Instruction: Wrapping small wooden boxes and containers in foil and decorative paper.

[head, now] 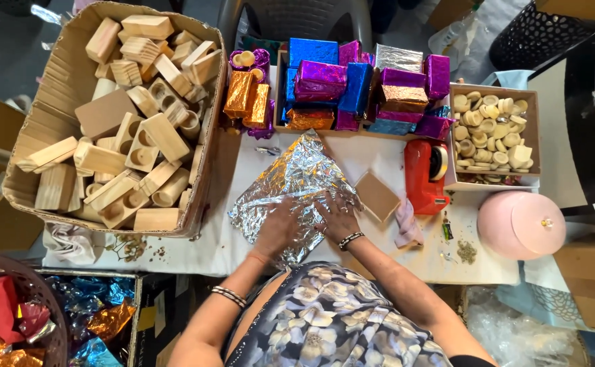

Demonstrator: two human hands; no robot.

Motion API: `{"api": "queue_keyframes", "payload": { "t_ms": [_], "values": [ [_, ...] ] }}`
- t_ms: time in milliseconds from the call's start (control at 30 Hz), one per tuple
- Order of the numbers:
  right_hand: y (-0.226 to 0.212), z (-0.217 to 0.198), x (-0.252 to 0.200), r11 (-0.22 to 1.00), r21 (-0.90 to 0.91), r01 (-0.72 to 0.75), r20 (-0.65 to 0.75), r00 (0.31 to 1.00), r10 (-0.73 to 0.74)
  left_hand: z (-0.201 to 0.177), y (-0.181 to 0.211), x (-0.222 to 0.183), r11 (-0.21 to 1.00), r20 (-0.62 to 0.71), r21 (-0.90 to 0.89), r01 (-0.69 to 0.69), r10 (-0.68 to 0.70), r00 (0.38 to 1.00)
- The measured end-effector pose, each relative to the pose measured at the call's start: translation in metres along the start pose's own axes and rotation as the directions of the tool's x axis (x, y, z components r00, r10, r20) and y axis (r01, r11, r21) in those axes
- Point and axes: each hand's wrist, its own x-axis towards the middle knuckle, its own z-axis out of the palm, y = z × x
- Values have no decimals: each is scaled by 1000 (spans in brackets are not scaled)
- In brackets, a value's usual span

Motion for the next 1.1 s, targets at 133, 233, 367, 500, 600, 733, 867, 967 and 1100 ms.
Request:
{"api": "queue_keyframes", "payload": {
  "t_ms": [133, 233, 367, 500, 600, 733, 867, 967, 1100],
  "values": [
    [2, 3, 3, 999, -41, 20, 12, 1000, -19, 15, 3, -20, 956, 253, 227, -185, 126, 959],
    [1, 5, 2, 998, -54, 23, 16, 1000, -22, 14, -31, -24, 936, 304, 327, -130, 26, 952],
    [2, 9, 3, 998, -63, 11, 14, 1000, -10, -10, -81, -22, 884, 254, 460, 77, -214, 943],
    [2, 5, 3, 998, -66, 8, 12, 1000, -7, -42, -118, -27, 903, 207, 377, 208, -301, 931],
    [1, 6, 3, 998, -52, 23, 20, 1000, -22, -39, -127, -29, 928, 79, 290, 232, -265, 961],
    [0, 6, 3, 997, -67, 33, 12, 999, -32, -34, -116, -20, 873, -158, 135, 468, -448, 880],
    [-1, 0, 2, 997, -75, 26, 11, 1000, -25, -55, -95, 1, 734, -79, -47, 678, -679, 730],
    [-2, -1, 3, 995, -97, 30, 22, 999, -28, -55, -108, 7, 688, 56, -146, 711, -712, 700],
    [6, 13, 7, 992, -115, 47, 15, 999, -46, 0, -193, -8, 564, 208, -437, 701, -695, 688]
  ]
}}
